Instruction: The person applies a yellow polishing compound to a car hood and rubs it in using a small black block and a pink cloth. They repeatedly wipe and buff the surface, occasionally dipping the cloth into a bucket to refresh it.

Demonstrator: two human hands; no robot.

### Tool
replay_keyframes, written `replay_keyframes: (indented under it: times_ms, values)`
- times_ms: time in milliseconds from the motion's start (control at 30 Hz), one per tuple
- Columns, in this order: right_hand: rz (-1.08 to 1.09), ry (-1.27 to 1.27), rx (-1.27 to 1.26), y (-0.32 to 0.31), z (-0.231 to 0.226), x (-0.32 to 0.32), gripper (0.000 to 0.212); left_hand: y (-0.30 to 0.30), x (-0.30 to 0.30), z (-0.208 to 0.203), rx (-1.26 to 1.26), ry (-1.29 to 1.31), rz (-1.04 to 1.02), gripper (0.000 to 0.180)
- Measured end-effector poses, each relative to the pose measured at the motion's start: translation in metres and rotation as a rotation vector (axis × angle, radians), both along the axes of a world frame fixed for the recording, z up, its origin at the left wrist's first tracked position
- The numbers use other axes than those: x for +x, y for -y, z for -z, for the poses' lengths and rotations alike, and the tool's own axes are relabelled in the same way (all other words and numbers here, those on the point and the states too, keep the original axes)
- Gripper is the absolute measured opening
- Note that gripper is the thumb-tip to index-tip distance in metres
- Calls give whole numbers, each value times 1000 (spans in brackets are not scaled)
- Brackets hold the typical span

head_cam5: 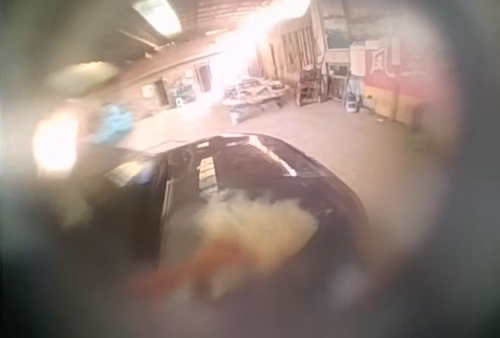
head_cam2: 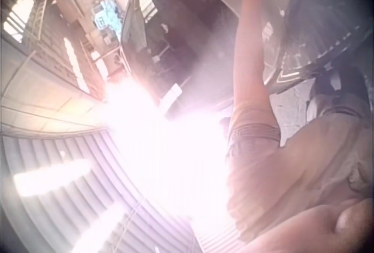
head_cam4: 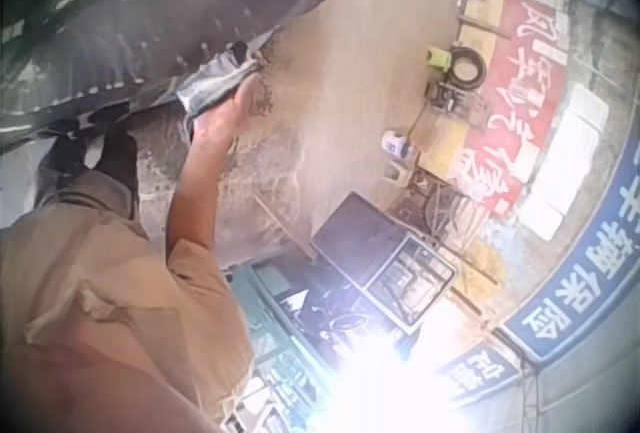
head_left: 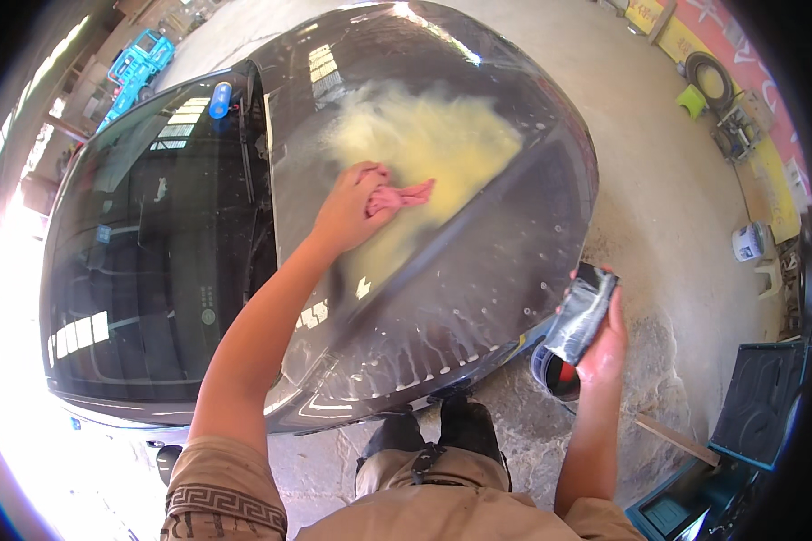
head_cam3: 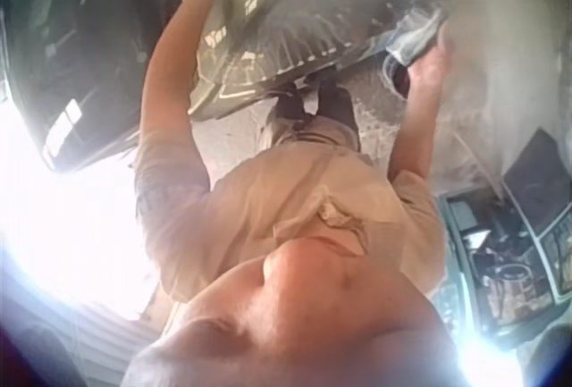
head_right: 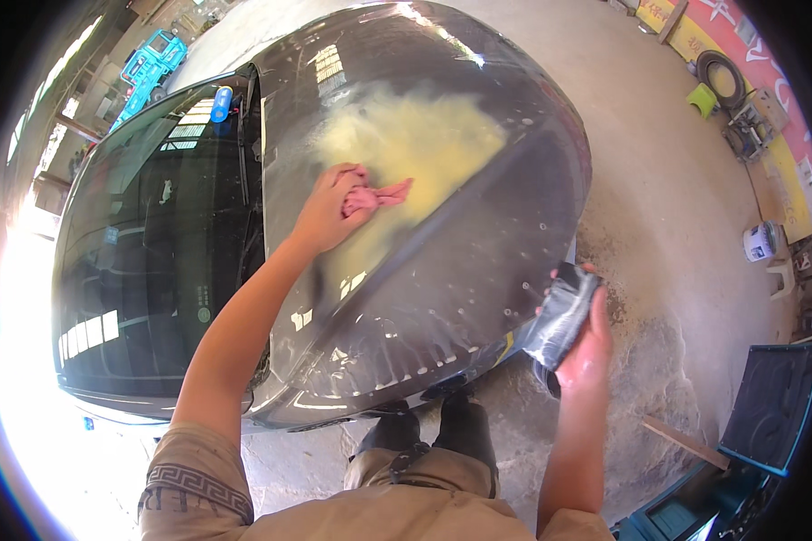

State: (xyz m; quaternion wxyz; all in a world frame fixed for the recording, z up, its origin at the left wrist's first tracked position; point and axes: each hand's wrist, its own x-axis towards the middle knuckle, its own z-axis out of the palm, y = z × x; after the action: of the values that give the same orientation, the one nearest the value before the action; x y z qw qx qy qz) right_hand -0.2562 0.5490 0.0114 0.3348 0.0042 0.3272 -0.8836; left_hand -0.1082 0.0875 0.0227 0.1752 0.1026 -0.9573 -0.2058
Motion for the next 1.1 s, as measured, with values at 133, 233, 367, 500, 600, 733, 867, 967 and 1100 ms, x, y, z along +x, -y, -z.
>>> replay_keyframes:
  times_ms: [133, 233, 367, 500, 600, 733, 867, 967, 1100]
  values:
    - [-12, -237, 287, 59, -33, 37, 43, 3, 43, 13, -138, -116, -189, 55]
    - [-103, -695, 549, 98, -26, 52, 41, -7, 55, 14, -355, -246, -329, 59]
    - [21, -1385, 930, 180, -35, 85, 43, 1, 56, 23, -305, -200, -214, 61]
    - [83, -1672, 1248, 228, -21, 92, 43, 2, 49, 21, -208, -232, -110, 53]
    - [148, -1574, 1426, 240, -7, 105, 38, 2, 45, 21, -111, -268, -58, 45]
    - [220, -1578, 1426, 243, 10, 205, 32, 10, 35, 42, -66, -358, -76, 33]
    - [230, -1678, 1395, 249, 12, 255, 28, 17, 32, 28, 94, -370, -4, 18]
    - [305, -1503, 1486, 264, -5, 179, 23, 0, 22, -6, 277, -416, 121, 14]
    - [496, -1371, 1678, 273, -5, 157, 18, -44, 21, -73, 493, -455, 223, 20]
